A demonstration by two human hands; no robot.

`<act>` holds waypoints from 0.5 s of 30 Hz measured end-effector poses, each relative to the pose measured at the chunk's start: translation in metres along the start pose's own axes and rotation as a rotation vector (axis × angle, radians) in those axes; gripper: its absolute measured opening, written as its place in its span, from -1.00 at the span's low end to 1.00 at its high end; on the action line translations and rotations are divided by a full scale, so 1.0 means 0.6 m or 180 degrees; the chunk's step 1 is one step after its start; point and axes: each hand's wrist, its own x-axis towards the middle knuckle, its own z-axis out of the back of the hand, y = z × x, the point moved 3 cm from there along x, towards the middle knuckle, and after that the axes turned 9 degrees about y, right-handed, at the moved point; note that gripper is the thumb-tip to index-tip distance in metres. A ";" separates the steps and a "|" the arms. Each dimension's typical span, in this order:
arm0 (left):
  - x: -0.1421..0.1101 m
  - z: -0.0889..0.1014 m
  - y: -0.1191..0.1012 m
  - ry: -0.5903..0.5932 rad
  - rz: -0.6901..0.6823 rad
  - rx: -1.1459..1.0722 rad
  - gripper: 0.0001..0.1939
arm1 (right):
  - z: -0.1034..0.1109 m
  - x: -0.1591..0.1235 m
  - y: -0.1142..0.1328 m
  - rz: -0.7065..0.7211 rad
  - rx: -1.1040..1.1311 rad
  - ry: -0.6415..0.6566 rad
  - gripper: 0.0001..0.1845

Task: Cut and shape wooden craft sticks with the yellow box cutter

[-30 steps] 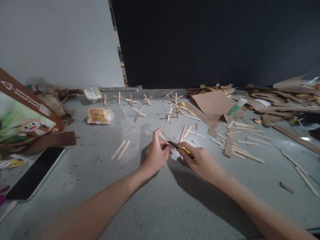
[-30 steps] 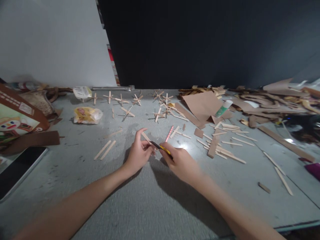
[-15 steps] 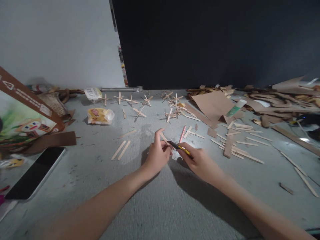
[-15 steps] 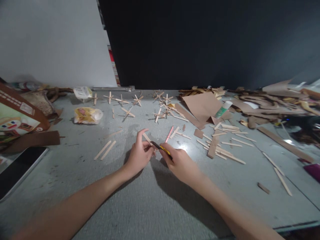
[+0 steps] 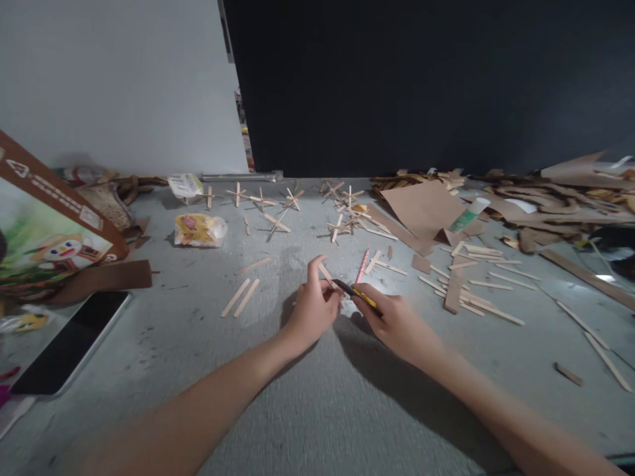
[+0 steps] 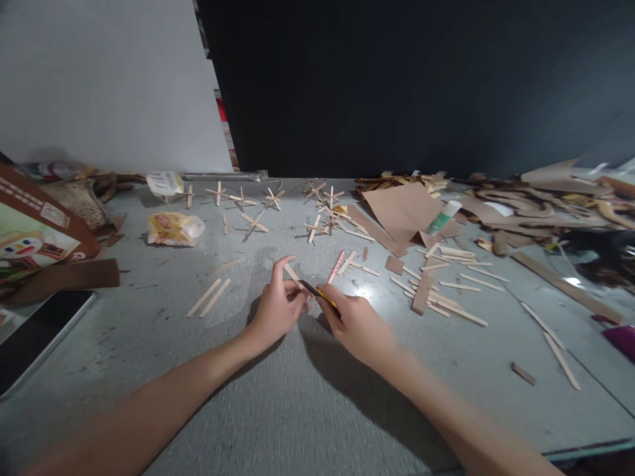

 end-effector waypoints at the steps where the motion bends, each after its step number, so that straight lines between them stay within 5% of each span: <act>1: 0.000 0.000 0.000 0.0003 -0.0003 0.0040 -0.31 | -0.001 0.000 0.000 0.0033 -0.0079 -0.0025 -0.65; 15: -0.003 0.001 0.005 0.0056 0.0054 0.0831 -0.36 | -0.009 -0.005 0.012 0.0172 -0.0643 -0.0148 -0.60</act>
